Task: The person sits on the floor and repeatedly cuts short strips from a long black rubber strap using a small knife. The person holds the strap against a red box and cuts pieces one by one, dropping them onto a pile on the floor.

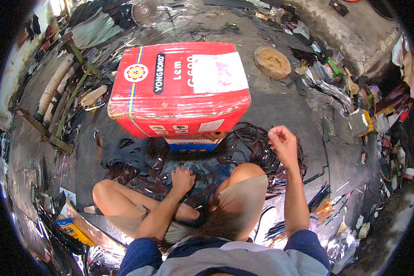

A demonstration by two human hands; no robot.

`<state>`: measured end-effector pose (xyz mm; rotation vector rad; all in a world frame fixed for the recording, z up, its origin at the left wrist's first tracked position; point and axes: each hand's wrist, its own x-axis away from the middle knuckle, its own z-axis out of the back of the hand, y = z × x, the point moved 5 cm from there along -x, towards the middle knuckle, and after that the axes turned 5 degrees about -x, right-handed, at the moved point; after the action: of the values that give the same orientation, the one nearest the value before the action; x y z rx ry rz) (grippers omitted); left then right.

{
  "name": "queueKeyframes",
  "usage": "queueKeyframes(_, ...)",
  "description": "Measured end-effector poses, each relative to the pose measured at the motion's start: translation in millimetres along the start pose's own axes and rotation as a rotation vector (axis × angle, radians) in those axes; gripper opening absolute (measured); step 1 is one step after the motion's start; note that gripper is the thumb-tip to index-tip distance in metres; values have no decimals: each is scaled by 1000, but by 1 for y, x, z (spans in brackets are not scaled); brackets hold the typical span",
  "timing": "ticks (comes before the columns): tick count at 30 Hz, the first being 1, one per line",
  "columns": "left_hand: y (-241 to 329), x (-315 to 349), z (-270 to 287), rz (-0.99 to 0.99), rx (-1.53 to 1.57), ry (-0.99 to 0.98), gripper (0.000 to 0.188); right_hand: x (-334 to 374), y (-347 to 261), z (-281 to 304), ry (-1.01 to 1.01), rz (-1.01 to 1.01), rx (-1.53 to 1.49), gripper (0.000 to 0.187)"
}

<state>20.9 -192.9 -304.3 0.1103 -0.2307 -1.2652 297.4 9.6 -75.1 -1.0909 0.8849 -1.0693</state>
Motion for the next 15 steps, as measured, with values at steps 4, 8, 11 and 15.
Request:
queueKeyframes(4,30,-14,142,-274,441,238,20,12,-81,-39,-260,238,89,23)
queueKeyframes(8,51,-4,276,-220,1422,-171,21,37,-169,-95,-531,592,114,55)
queueKeyframes(11,52,-3,331,-267,1312,-124,14,45,-186,-137,-694,506,-101,70)
queueKeyframes(15,41,4,372,-394,1087,-22,43,33,-166,-159,-772,124,-318,48)
